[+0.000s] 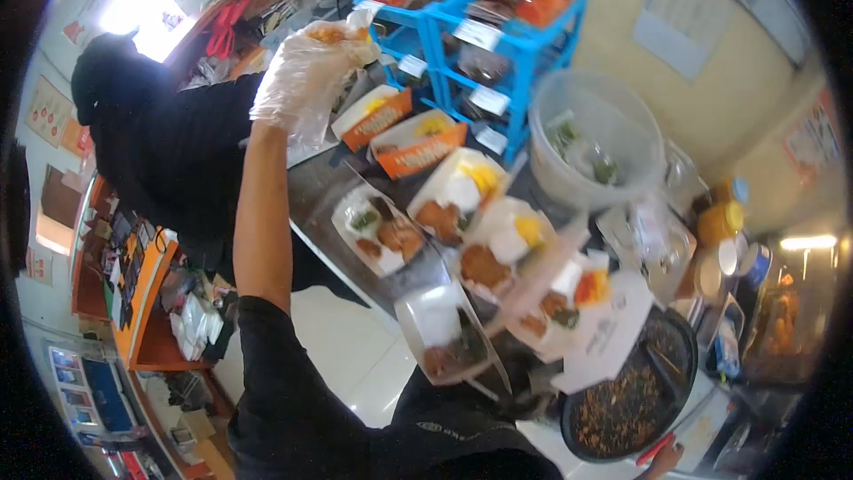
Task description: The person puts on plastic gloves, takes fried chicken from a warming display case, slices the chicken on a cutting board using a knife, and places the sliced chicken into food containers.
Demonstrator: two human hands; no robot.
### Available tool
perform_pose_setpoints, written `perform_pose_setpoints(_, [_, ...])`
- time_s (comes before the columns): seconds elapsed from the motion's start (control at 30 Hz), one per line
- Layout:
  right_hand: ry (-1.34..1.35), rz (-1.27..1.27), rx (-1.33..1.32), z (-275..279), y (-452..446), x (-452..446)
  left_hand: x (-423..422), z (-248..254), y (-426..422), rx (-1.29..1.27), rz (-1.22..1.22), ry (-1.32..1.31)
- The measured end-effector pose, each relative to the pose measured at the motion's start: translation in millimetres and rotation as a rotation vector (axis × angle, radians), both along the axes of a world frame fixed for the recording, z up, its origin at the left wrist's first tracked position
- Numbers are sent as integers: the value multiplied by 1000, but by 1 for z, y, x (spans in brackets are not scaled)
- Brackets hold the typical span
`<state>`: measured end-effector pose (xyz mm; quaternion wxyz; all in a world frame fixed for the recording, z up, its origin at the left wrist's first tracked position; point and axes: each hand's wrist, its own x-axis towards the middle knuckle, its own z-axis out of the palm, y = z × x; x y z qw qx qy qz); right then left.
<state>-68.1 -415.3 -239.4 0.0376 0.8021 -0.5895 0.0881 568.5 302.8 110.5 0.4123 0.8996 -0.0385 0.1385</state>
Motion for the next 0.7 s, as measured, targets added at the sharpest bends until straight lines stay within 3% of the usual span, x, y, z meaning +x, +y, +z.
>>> perform_pose_setpoints(0.03, [77, -2, 39, 19, 15, 24, 23, -6, 17, 81, 32, 3])
perform_pose_setpoints(0.1, [249, -27, 136, 49, 62, 46, 65, -28, 46, -2, -22, 127])
perform_pose_setpoints(0.2, [369, 237, -167, 91, 106, 75, 120, -71, 77, 70, -70, 184])
perform_pose_setpoints(0.27, [202, 122, -125, 110, 123, 93, 143, -97, 90, 16, -99, 319])
perform_pose_setpoints(0.4, [-9, 39, -30, 116, 113, 92, 200, -193, 118, 644, -292, 217])
perform_pose_setpoints(0.47, [-54, -38, 35, 117, 121, 101, 185, -190, 120, 612, -260, 428])
perform_pose_setpoints(0.5, [-72, 49, -51, 107, 116, 94, 176, -190, 120, 600, -247, 536])
perform_pose_setpoints(0.6, [-33, 162, -80, 93, 115, 85, 178, -237, 136, 940, -374, 432])
perform_pose_setpoints(0.7, [-82, 62, 112, 102, 147, 102, 176, -253, 152, 1101, -461, 396])
